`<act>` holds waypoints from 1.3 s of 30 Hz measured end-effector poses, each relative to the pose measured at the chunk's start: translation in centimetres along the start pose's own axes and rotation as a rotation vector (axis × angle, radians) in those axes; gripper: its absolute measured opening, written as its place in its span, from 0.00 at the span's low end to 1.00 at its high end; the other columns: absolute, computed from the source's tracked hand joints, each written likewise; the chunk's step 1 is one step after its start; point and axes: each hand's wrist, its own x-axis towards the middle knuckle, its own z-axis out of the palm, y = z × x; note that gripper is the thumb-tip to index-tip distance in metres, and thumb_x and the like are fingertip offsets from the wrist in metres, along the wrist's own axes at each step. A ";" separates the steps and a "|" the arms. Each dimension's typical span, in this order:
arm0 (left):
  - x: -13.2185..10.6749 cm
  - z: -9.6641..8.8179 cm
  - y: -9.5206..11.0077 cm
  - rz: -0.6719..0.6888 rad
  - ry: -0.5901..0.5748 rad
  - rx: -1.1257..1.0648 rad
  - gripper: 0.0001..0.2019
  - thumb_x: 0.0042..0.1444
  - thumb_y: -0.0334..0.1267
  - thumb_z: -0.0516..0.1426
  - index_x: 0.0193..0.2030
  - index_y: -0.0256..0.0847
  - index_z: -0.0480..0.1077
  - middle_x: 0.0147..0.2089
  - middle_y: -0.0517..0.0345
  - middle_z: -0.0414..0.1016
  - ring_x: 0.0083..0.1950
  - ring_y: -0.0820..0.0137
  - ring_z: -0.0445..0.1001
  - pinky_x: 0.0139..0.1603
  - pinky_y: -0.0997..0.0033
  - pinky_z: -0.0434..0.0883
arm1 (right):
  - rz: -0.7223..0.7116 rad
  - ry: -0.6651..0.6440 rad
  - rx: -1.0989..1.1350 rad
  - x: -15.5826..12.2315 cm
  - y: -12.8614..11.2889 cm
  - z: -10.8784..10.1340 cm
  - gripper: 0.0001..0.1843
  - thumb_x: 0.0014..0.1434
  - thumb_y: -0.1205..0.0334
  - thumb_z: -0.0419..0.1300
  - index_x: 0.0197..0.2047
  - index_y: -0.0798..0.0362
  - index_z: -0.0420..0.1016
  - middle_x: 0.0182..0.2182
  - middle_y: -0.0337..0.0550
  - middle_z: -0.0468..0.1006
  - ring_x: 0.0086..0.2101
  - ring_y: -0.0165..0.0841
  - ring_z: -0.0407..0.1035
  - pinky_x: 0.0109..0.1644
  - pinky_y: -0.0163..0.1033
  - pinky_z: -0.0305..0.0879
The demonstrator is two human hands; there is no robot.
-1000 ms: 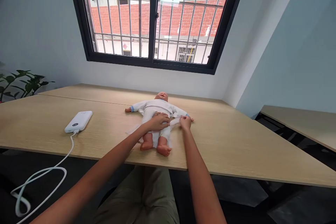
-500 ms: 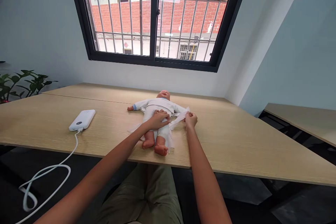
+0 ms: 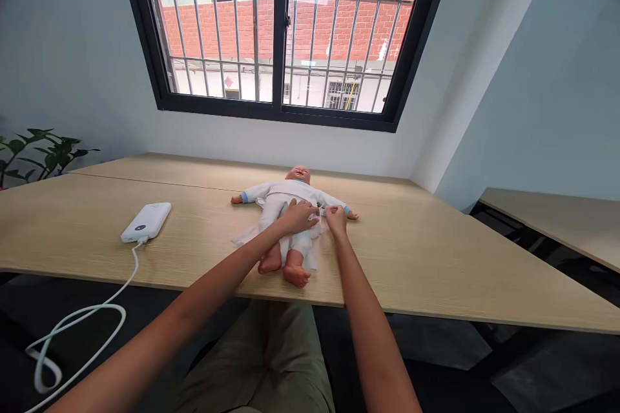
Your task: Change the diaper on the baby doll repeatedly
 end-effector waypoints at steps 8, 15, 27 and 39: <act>1.9 1.7 0.3 0.003 -0.227 0.158 0.20 0.64 0.52 0.50 0.48 0.45 0.77 0.59 0.50 0.75 0.67 0.53 0.58 0.68 0.38 0.46 | 0.033 -0.073 -0.552 -1.3 0.0 -0.6 0.24 0.63 0.60 0.52 0.62 0.49 0.70 0.58 0.60 0.65 0.62 0.52 0.54 0.60 0.56 0.56; 1.9 2.3 0.1 -0.039 -0.283 0.184 0.23 0.65 0.54 0.46 0.51 0.47 0.76 0.63 0.52 0.72 0.70 0.53 0.55 0.69 0.36 0.40 | -0.008 -0.120 -0.620 -0.8 0.4 0.0 0.20 0.64 0.54 0.51 0.51 0.53 0.77 0.54 0.63 0.68 0.58 0.54 0.58 0.59 0.59 0.56; 1.8 2.3 -0.1 -0.046 -0.223 0.115 0.20 0.64 0.52 0.50 0.56 0.48 0.73 0.68 0.50 0.64 0.72 0.51 0.52 0.70 0.36 0.41 | 0.059 0.150 0.099 2.0 0.4 -0.9 0.13 0.51 0.51 0.57 0.25 0.52 0.64 0.26 0.42 0.74 0.31 0.36 0.66 0.50 0.43 0.60; -5.0 -2.3 -3.0 0.028 -0.022 -0.143 0.20 0.64 0.50 0.47 0.47 0.45 0.77 0.48 0.48 0.77 0.51 0.56 0.74 0.58 0.59 0.69 | -0.479 -0.238 0.182 -4.8 -6.8 -1.0 0.16 0.61 0.52 0.52 0.43 0.53 0.70 0.38 0.47 0.78 0.39 0.36 0.72 0.48 0.39 0.67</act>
